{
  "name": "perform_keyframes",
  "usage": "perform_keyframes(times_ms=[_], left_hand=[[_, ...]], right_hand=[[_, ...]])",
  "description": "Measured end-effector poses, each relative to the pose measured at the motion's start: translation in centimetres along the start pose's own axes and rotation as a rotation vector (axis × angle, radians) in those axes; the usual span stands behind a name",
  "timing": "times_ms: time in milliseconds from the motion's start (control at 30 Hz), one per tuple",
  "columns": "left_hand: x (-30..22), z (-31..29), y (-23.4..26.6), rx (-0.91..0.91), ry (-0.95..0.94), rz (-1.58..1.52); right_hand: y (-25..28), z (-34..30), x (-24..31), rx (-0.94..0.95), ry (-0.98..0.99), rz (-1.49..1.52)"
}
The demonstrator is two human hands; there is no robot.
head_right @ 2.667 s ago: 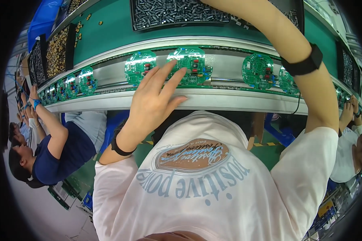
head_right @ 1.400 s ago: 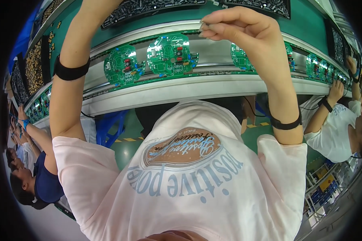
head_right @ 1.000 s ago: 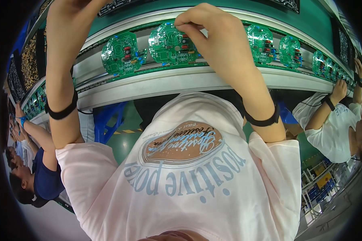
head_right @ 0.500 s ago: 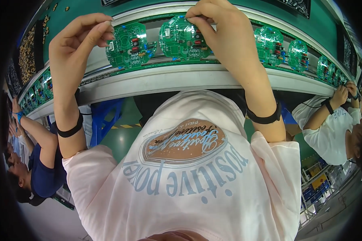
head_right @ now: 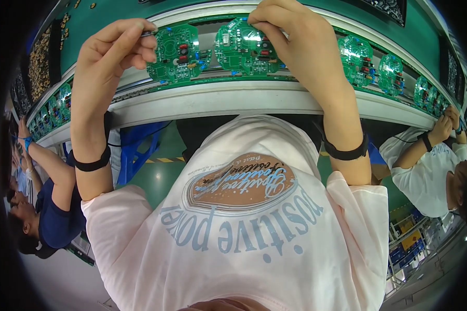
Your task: The person picks up components from a tray and inserts them into circuit boards on a conveyor belt, handling the pieces one at a time.
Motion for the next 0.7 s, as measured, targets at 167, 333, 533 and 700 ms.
perform_keyframes(times_ms=[167,333,533,700], left_hand=[[-0.4,-0.4,0.0,-0.006,0.015,-0.008],[-0.6,-0.3,-0.2,0.023,-0.042,0.107],[-1.3,-0.1,-0.6,-0.004,-0.24,0.283],[-3.6,-0.5,-2.0,-0.18,-0.006,0.305]], right_hand=[[-0.2,0.2,0.4,0.003,0.027,-0.001],[-0.6,0.2,0.7,0.005,-0.017,-0.043],[0.3,-0.2,1.8,0.02,-0.153,-0.014],[4.3,1.5,2.1,0.141,0.062,-0.045]])
Point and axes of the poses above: each hand's wrist, its own z-axis towards the middle knuckle, its own y-axis out of the back of the hand, x = y × z, the point moved 6 cm from there along z, towards the middle knuckle, and after that the axes turned 1 degree about -y, right-handed, at the moved point
